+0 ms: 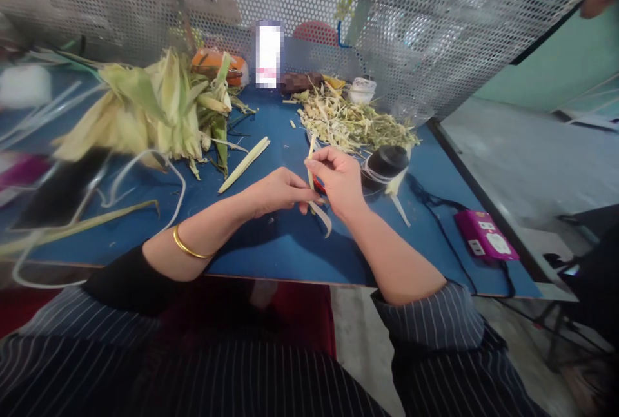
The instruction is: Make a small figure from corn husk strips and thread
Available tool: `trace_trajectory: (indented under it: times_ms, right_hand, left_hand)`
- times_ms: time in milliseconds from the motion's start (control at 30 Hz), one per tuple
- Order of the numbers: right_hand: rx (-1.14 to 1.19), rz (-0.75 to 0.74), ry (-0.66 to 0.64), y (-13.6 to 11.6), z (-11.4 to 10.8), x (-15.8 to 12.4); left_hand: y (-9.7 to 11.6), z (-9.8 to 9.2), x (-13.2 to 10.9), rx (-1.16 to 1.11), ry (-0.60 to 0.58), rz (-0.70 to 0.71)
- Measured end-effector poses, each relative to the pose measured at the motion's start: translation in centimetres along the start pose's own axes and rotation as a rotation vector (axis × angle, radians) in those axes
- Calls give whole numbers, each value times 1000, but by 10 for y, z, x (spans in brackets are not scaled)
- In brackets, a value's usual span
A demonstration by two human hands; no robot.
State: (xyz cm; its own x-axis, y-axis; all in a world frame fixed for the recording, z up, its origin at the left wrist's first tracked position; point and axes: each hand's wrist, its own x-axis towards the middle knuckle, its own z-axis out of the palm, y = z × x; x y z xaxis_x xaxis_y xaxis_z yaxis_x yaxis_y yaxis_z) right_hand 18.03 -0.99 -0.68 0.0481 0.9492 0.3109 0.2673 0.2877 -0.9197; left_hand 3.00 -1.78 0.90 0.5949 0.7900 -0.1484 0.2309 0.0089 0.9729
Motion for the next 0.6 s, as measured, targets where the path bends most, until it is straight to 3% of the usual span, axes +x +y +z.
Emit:
trace_trajectory:
  times_ms: [133,300,367,600]
  right_hand:
    - [-86,-38,-45,1,-7,6]
    - [-236,-26,-376,-8,-25,15]
    - [-302,-49,-441,-11,-28,16]
    - [-412,-214,-294,-11,-23,13]
  left_hand:
    - [-3,-2,3,-94,55,3]
    - [-8,-14,8,-211,210,-21]
    - [-8,-19,9,-246,244,-27]
    - [-9,-20,9,-269,273,-63]
